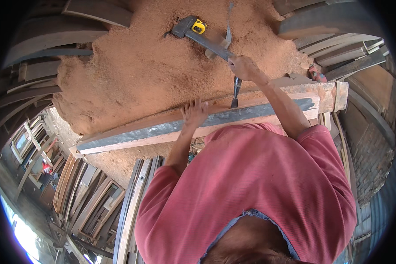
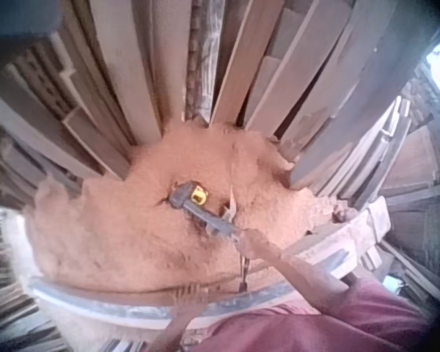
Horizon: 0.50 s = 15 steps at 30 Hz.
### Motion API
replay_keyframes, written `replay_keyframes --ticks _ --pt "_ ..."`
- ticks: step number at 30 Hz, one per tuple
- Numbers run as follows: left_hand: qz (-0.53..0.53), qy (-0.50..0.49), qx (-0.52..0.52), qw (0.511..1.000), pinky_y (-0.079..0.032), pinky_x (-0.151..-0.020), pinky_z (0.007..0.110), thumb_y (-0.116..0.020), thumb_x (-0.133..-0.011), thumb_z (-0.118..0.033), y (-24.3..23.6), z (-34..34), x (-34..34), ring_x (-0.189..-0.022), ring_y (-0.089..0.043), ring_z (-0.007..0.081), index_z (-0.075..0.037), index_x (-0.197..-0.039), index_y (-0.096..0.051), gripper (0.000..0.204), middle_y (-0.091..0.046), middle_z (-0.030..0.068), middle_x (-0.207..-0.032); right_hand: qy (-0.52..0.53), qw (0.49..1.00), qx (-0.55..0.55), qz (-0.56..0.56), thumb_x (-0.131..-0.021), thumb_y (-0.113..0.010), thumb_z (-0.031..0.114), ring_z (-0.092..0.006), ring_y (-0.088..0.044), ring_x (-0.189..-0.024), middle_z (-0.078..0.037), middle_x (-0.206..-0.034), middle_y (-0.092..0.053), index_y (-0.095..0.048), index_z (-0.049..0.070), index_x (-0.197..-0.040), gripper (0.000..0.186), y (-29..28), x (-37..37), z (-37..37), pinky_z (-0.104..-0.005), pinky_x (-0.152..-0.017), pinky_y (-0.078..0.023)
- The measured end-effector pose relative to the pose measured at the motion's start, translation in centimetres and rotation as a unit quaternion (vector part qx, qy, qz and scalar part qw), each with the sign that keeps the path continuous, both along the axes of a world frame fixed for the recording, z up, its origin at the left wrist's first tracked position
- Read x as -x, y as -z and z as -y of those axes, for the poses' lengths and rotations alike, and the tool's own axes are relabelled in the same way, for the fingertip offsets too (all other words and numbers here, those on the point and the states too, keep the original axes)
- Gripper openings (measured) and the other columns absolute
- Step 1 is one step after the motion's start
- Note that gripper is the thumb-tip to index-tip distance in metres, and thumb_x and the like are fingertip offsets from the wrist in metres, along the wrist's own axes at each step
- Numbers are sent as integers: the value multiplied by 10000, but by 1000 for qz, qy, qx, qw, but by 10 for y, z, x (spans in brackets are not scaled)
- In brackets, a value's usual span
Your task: The person uses a chisel and hammer to carve and shape a long wooden plank on a workbench. They repeatedly position the chisel, strike it with the hammer, and inspect the wood's surface, removing shavings and adjusting the plank's orientation throughout the process.
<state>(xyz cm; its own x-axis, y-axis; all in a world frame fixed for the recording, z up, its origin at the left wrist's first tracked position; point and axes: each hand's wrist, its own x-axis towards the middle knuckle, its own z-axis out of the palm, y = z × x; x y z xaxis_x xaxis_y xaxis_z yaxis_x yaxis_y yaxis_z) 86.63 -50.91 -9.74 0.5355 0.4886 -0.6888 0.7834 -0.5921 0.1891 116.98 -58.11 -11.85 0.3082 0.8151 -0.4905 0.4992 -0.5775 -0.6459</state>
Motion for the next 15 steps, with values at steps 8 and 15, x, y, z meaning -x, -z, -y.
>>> replay_keyframes --ticks 8,15 --pt "-59 -4 63 996 -208 -1175 637 -497 -948 -612 -8 8 13 -1474 -333 413 -89 -1395 -538 689 -380 256 -1571 25 998 -8 56 -965 -516 231 -455 -675 -911 -252 -941 -702 -643 77 -1128 257 -77 20 19 -542 -815 -516" --pt "-57 114 330 935 -114 -1222 623 -360 -963 -721 39 -3 -37 -1546 -166 416 -227 -1627 -190 844 -207 223 -1665 40 994 -7 101 -961 -495 189 -455 -672 -906 -250 -928 -698 -624 56 -1119 243 -75 22 17 -544 -801 -506"
